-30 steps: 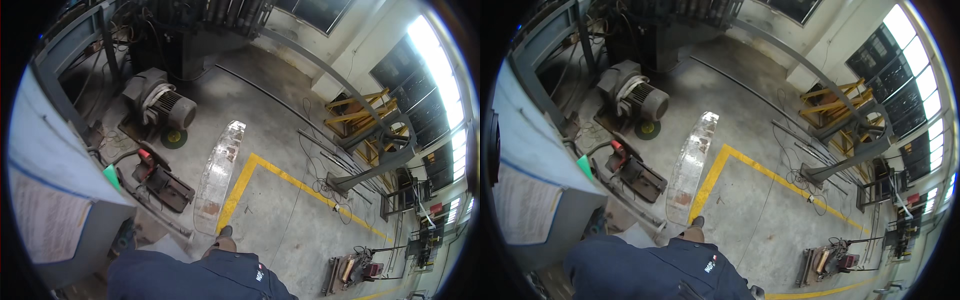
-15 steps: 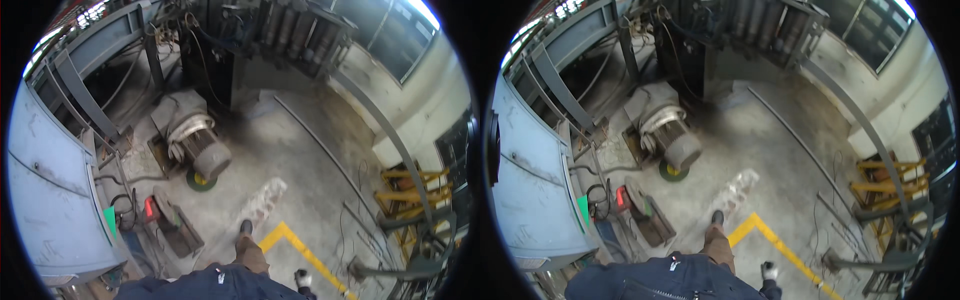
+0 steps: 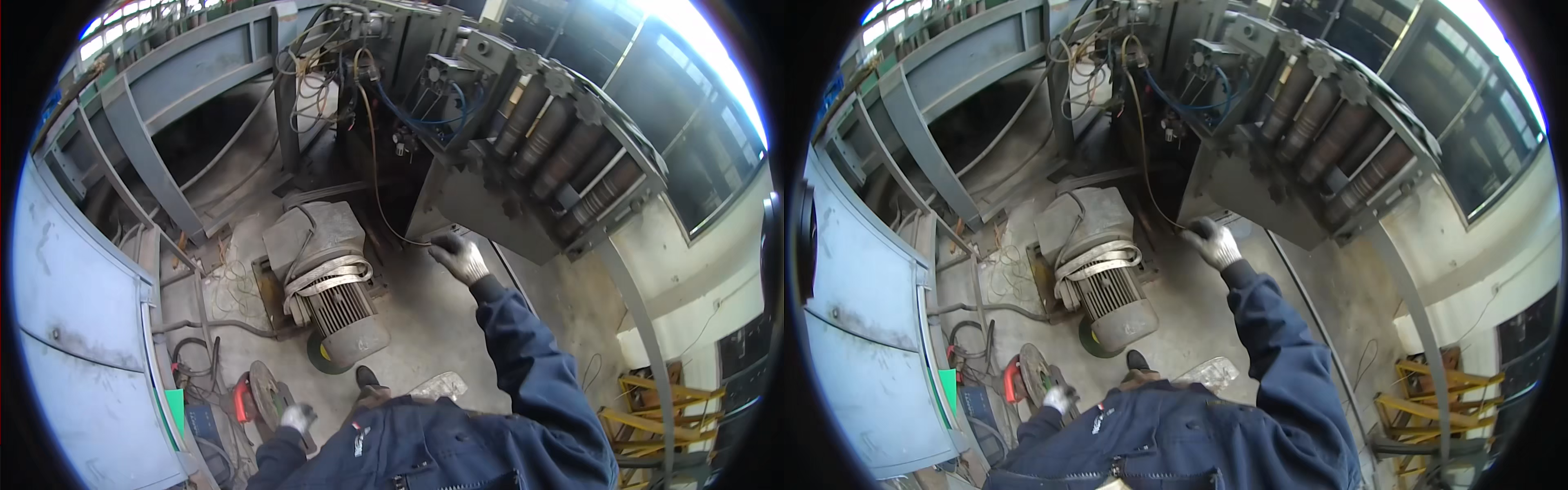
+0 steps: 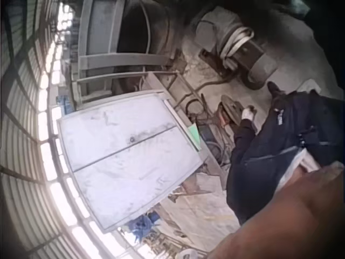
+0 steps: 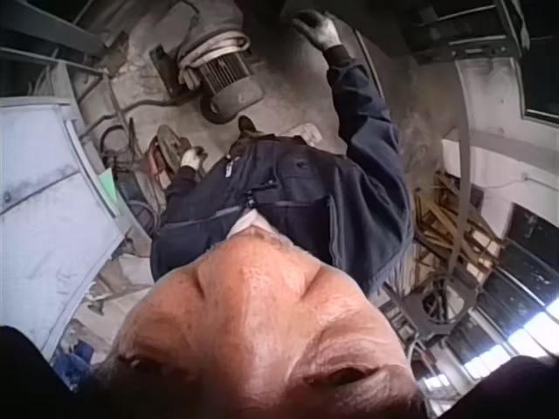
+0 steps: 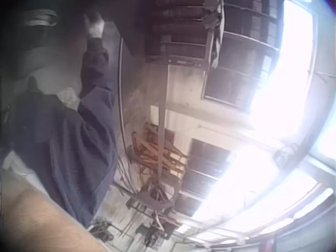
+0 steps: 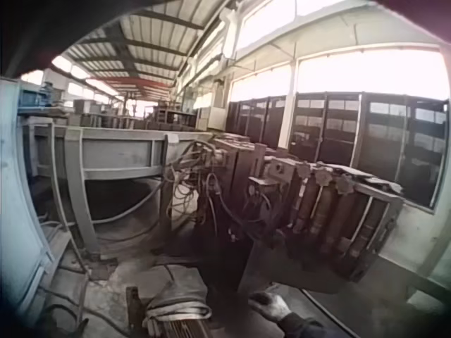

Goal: Operating a control panel and using a handheld NDT probe to inspect a large rotating metal ring

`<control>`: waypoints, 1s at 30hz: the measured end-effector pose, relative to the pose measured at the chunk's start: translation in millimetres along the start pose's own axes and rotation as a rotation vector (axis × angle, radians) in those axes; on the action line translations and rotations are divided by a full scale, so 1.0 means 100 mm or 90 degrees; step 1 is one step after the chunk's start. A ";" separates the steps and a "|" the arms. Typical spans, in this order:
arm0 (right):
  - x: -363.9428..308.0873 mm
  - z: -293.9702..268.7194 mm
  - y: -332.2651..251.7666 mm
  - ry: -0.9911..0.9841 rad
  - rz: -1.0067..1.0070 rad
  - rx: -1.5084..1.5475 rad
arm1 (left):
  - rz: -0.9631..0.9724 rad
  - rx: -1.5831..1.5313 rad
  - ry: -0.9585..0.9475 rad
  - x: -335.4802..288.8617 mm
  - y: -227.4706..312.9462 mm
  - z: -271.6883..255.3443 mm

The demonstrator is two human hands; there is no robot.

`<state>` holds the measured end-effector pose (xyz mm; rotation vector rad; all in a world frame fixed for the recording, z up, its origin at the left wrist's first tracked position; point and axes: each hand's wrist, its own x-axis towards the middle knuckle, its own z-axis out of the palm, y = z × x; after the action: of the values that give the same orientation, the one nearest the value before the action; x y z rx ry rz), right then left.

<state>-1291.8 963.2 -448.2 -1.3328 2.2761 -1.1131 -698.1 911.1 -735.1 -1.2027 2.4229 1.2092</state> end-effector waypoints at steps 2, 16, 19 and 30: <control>0.59 -0.02 -0.10 -0.015 0.022 0.018 | -0.023 -0.078 0.086 0.40 0.56 -0.42; 6.11 0.39 0.82 0.181 -0.098 0.107 | -0.173 -0.243 0.245 2.17 2.51 -2.05; 7.06 0.43 0.91 0.221 -0.101 0.067 | -0.255 -0.285 0.251 2.62 2.76 -1.98; 8.42 0.66 1.01 0.141 -0.070 0.068 | -0.309 -0.229 0.190 3.84 4.07 -2.21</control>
<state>-1767.7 258.0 -451.6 -1.3674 2.2772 -1.4634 -1207.3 663.6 -532.4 -2.0568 1.9409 1.4120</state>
